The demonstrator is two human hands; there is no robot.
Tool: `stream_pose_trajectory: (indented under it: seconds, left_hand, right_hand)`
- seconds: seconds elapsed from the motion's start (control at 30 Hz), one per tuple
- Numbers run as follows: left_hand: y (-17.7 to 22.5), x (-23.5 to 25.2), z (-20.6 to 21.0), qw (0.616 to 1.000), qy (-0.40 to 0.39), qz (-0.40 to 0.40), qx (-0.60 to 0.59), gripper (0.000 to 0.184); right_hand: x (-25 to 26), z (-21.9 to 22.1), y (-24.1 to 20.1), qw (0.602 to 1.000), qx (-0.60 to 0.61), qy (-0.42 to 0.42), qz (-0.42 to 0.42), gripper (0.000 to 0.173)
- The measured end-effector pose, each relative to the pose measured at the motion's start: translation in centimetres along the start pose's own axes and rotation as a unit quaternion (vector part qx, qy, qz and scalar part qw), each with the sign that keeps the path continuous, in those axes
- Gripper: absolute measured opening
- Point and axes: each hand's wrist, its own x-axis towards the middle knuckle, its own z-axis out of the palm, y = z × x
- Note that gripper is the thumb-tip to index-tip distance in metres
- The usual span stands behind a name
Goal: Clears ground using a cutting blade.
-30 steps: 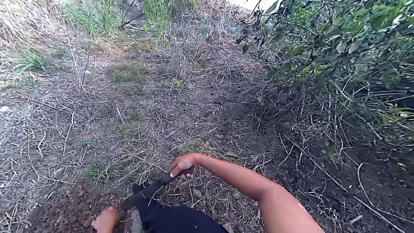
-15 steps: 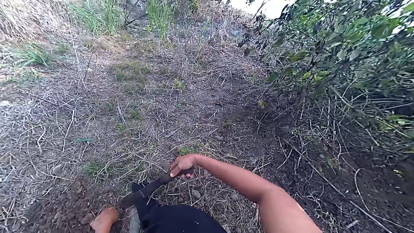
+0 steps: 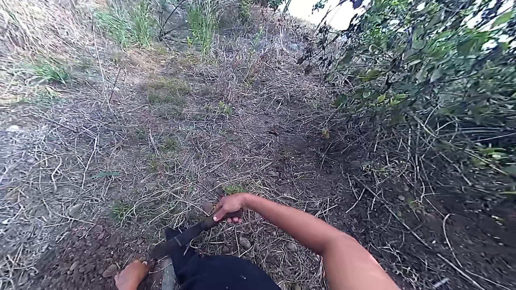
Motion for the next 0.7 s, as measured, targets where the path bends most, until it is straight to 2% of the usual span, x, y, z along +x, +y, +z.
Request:
stream_pose_trajectory:
  seconds: [0.33, 0.5, 0.6, 0.7]
  left_hand:
    - [-1.9, 0.4, 1.4, 0.997, 0.018, 0.065, -0.030, 0.047]
    - [-0.9, -1.3, 1.8, 0.995, 0.092, 0.018, -0.014, 0.050]
    - [-0.4, -1.6, 1.3, 0.997, 0.077, -0.014, 0.000, 0.059]
    - [-0.2, -1.6, 1.3, 0.998, 0.063, -0.020, -0.003, 0.057]
  right_hand:
    - [0.7, -0.8, 0.5, 1.000, -0.002, -0.007, 0.002, 0.039]
    - [0.6, -0.6, 0.6, 1.000, -0.004, -0.005, -0.002, 0.041]
    - [0.7, -0.5, 0.7, 1.000, -0.003, -0.008, -0.002, 0.041]
    - [0.8, -0.5, 0.6, 1.000, 0.001, -0.008, 0.001, 0.042]
